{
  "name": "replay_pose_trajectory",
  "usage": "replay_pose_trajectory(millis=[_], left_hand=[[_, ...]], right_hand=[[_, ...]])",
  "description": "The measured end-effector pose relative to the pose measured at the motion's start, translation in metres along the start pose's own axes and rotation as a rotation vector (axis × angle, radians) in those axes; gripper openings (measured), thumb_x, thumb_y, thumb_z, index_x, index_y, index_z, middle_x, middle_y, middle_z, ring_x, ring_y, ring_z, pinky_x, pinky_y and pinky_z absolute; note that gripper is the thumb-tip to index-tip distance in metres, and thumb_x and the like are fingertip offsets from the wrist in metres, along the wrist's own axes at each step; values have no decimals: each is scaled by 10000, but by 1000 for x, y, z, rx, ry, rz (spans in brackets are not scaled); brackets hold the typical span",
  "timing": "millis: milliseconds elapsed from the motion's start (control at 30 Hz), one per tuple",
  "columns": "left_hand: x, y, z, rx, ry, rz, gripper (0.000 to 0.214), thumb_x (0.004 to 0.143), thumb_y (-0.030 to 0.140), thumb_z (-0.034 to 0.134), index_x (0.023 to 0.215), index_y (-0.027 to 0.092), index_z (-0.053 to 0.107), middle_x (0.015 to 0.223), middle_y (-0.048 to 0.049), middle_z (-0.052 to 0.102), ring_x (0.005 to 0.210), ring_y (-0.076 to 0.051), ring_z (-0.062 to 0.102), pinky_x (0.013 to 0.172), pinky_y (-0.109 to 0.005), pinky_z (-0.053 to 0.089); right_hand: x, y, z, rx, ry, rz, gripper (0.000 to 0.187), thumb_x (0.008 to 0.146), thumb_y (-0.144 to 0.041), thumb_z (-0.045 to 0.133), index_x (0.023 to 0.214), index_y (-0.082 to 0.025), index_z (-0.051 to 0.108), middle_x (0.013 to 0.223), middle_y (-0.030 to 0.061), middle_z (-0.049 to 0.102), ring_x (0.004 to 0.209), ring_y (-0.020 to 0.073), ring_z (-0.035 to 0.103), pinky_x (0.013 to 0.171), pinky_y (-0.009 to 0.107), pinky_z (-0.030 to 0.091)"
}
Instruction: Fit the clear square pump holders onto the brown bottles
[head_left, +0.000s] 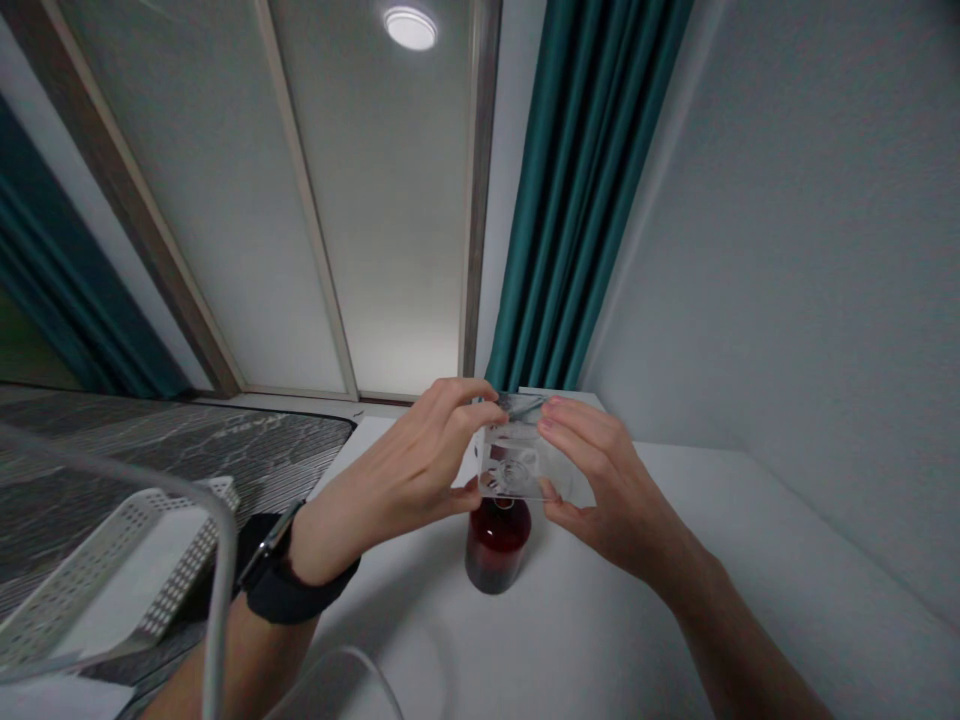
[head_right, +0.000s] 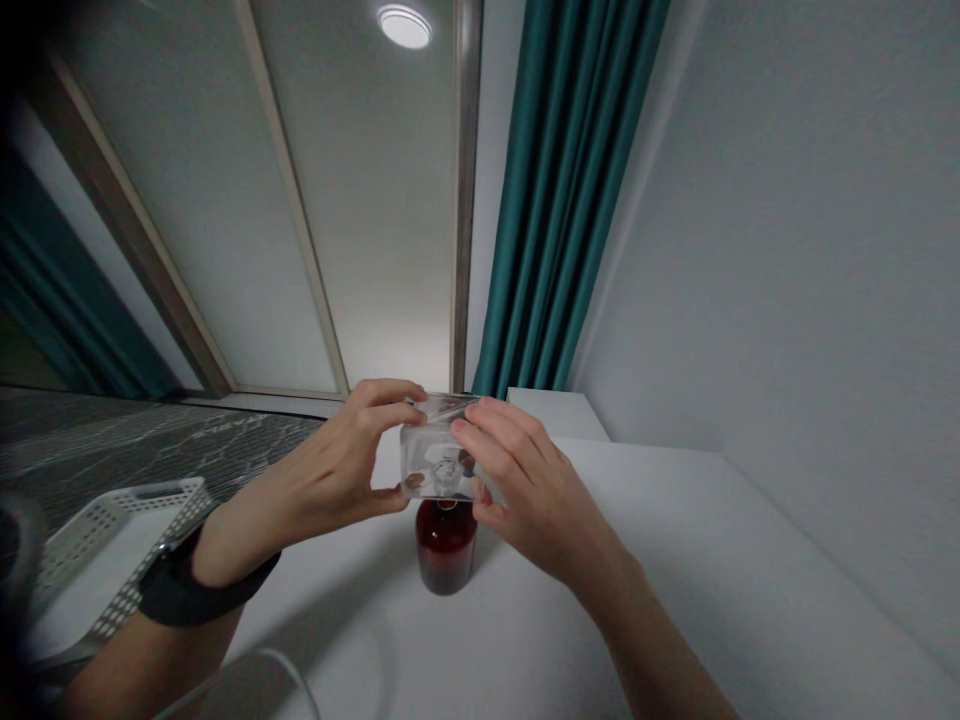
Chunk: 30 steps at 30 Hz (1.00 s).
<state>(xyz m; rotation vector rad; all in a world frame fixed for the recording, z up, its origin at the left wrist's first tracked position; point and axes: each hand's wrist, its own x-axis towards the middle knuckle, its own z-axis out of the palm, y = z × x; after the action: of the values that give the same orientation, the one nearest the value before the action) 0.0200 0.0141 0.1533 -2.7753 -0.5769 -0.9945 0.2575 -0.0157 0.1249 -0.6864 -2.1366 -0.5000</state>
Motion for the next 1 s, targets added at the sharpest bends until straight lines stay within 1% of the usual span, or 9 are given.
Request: replay_pose_trajectory(millis=[133,333,467,633,1000], left_hand=[[-1,0,0,-1,6,0,549,855,126,645,1294,227,332,1301,-152,458,1229,-303,480,1010,-504,496],[-1,0,0,8,11,3,518,863,115,634,1283,209,345,1300,-154,454,1232,-296,475,1026,-487,486],[-1,0,0,1,13,0,530,860,121,642,1287,225,346,1299,-148,460,1222,-301,485,1012,-501,495],[-2,0,-1,2,16,2,557,822,80,653,1283,210,368,1297,-154,472,1233,-308,484,1017,-495,495],[-2,2,-3,11,3,-8,537,838,89,645,1281,203,365,1292,-149,466,1227,-296,477,1021,-479,488]], right_hand=[[0,0,0,-7,11,-2,779,815,-30,567,1507,-259,292,1317,112,575,1306,298,522,1047,532,521],[1,-1,0,-27,17,-15,789,811,-10,555,1511,-254,284,1305,113,568,1305,291,514,1045,520,528],[1,-1,-1,-32,20,-26,776,810,-3,556,1504,-232,296,1299,118,562,1309,286,506,1056,513,521],[1,-1,-1,-32,21,-22,769,823,-20,549,1505,-260,287,1304,108,570,1303,293,517,1038,530,529],[2,-1,-1,-32,23,-33,763,799,-2,554,1490,-218,313,1289,118,563,1296,277,508,1056,495,518]])
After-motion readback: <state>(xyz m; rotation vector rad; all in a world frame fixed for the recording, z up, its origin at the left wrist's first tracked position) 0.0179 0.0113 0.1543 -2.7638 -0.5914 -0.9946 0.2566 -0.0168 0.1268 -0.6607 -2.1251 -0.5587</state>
